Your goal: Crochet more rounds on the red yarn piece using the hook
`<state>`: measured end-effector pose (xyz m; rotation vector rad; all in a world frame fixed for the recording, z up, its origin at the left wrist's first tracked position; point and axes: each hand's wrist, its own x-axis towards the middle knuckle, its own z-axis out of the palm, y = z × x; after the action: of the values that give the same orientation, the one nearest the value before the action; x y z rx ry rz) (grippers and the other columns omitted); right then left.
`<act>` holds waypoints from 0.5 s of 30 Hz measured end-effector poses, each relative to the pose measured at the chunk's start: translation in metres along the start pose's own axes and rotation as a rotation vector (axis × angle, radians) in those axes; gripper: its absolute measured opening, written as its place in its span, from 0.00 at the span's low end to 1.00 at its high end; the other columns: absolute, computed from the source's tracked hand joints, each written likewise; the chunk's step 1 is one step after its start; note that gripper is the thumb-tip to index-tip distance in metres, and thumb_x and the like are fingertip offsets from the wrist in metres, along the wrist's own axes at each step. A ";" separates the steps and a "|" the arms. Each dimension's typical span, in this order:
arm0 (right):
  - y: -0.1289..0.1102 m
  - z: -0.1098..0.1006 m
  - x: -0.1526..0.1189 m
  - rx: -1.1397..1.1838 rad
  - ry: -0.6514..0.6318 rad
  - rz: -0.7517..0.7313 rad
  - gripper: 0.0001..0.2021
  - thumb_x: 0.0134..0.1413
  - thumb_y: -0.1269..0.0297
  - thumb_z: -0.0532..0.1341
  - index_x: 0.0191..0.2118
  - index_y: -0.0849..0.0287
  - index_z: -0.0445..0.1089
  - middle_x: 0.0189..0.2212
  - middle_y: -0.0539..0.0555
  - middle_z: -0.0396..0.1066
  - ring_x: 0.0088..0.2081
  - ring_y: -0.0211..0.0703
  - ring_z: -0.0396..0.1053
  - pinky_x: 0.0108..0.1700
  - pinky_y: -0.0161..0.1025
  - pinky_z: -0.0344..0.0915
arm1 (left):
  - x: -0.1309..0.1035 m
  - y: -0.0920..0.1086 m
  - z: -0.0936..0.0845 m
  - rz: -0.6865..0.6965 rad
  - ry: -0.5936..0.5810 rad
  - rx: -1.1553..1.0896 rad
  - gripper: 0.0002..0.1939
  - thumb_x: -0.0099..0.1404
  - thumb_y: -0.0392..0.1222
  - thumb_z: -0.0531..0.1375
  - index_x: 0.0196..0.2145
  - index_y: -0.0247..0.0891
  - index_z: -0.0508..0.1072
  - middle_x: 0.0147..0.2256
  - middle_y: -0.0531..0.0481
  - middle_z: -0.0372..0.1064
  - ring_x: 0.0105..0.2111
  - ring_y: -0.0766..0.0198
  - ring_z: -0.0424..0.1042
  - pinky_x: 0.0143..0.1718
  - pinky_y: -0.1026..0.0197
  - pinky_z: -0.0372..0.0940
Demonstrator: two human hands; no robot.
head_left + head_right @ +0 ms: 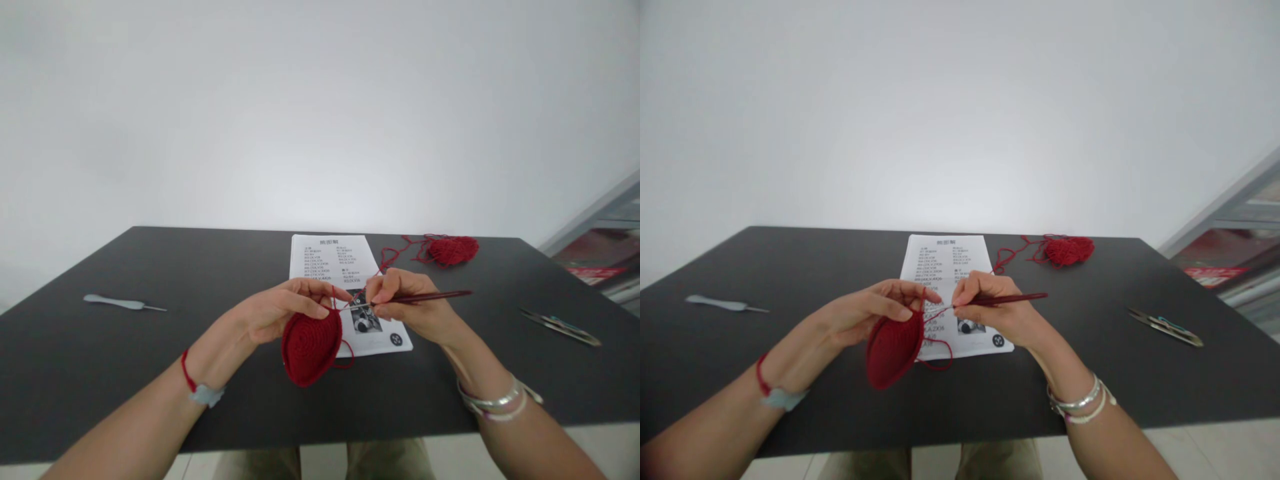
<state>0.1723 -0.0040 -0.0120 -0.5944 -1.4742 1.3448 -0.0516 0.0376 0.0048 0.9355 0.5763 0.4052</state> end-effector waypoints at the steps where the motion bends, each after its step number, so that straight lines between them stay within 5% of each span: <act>1: 0.000 0.001 0.000 0.030 -0.010 0.006 0.07 0.46 0.75 0.68 0.28 0.58 0.71 0.27 0.49 0.71 0.24 0.32 0.62 0.24 0.32 0.57 | 0.000 0.000 0.000 0.001 -0.001 0.010 0.17 0.45 0.31 0.68 0.37 0.31 0.79 0.24 0.53 0.68 0.23 0.73 0.66 0.24 0.71 0.59; 5: 0.001 0.006 0.002 0.251 0.003 0.083 0.07 0.48 0.71 0.67 0.26 0.59 0.68 0.20 0.47 0.66 0.20 0.32 0.60 0.21 0.31 0.53 | 0.000 -0.003 0.006 0.073 0.038 0.108 0.16 0.47 0.31 0.68 0.37 0.32 0.78 0.25 0.54 0.67 0.23 0.74 0.64 0.25 0.70 0.57; 9: 0.005 0.014 0.004 0.413 0.088 0.199 0.09 0.49 0.69 0.66 0.26 0.59 0.64 0.17 0.46 0.65 0.18 0.31 0.59 0.18 0.29 0.54 | 0.006 -0.011 0.016 0.245 0.202 0.211 0.16 0.50 0.33 0.67 0.39 0.35 0.77 0.26 0.55 0.68 0.24 0.73 0.64 0.26 0.68 0.57; 15: 0.014 0.022 0.006 0.411 0.265 0.148 0.09 0.49 0.68 0.67 0.26 0.59 0.65 0.20 0.47 0.70 0.20 0.33 0.64 0.22 0.30 0.63 | 0.013 -0.016 0.028 0.371 0.345 0.244 0.16 0.50 0.34 0.66 0.40 0.35 0.75 0.22 0.58 0.65 0.24 0.72 0.63 0.27 0.67 0.57</act>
<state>0.1465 -0.0043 -0.0201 -0.5934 -0.9204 1.5628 -0.0231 0.0186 0.0004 1.2230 0.7793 0.8548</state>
